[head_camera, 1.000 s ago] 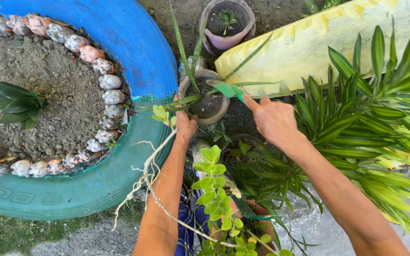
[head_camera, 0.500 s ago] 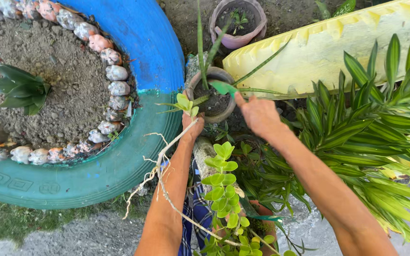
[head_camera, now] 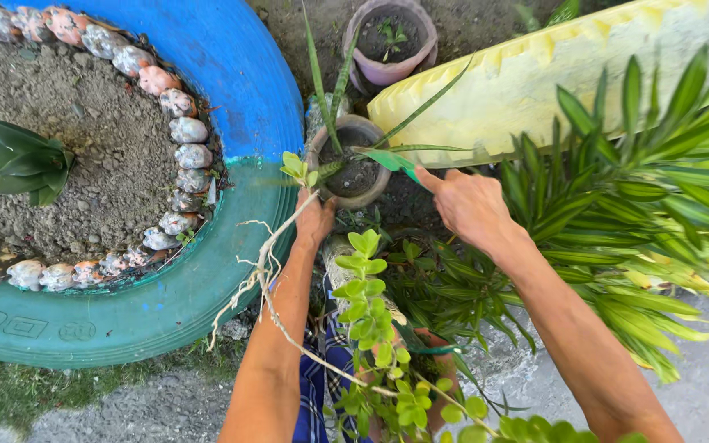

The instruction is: The person uses a trowel to dig around potted plants and garden beds, loosening the soil and removing debris by hand.

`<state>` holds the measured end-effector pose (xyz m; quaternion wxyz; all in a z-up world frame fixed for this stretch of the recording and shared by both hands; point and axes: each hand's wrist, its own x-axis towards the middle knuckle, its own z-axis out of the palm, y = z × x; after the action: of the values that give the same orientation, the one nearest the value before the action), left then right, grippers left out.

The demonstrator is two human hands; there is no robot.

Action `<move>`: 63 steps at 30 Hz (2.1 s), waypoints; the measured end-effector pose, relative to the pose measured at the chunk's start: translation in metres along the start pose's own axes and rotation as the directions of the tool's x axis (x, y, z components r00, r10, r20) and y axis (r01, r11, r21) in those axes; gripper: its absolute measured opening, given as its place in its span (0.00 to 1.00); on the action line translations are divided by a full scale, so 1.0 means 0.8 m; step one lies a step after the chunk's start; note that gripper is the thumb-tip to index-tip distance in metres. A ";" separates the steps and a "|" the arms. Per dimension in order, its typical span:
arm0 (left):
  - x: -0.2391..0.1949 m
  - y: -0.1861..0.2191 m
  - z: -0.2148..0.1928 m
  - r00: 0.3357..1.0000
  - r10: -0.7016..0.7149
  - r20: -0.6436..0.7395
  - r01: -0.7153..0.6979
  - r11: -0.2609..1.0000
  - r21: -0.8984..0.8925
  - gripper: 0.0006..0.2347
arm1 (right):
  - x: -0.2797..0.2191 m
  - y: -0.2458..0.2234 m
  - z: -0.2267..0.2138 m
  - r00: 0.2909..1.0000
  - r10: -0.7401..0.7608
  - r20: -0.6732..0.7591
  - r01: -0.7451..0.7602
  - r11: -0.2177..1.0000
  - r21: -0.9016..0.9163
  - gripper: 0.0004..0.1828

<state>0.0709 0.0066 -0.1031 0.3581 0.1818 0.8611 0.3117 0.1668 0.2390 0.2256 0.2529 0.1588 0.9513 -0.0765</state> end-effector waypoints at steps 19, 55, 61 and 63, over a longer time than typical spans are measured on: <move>-0.190 0.047 -0.251 0.914 -0.389 -0.113 0.220 0.711 -0.668 0.32 | -0.073 0.017 -0.092 0.965 0.223 0.141 -0.210 0.329 0.921 0.29; -0.167 -0.502 -0.539 0.902 -0.112 -0.416 0.076 0.992 -0.102 0.36 | 0.144 -0.643 0.217 0.929 0.122 0.351 -0.355 0.019 0.935 0.26; -0.064 -0.557 -0.496 0.878 0.007 -0.478 -0.045 0.997 -0.069 0.38 | 0.314 -0.627 0.326 0.955 0.220 0.199 -0.219 0.068 0.973 0.20; -0.036 -0.567 -0.484 0.886 0.009 -0.464 -0.064 0.993 -0.103 0.38 | 0.345 -0.624 0.350 0.966 0.227 0.121 -0.164 0.179 0.970 0.24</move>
<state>-0.2332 -0.5016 -0.1789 0.1468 0.0977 0.8986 0.4019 -0.1019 -0.2195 -0.1224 0.0800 0.4037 0.6683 -0.6197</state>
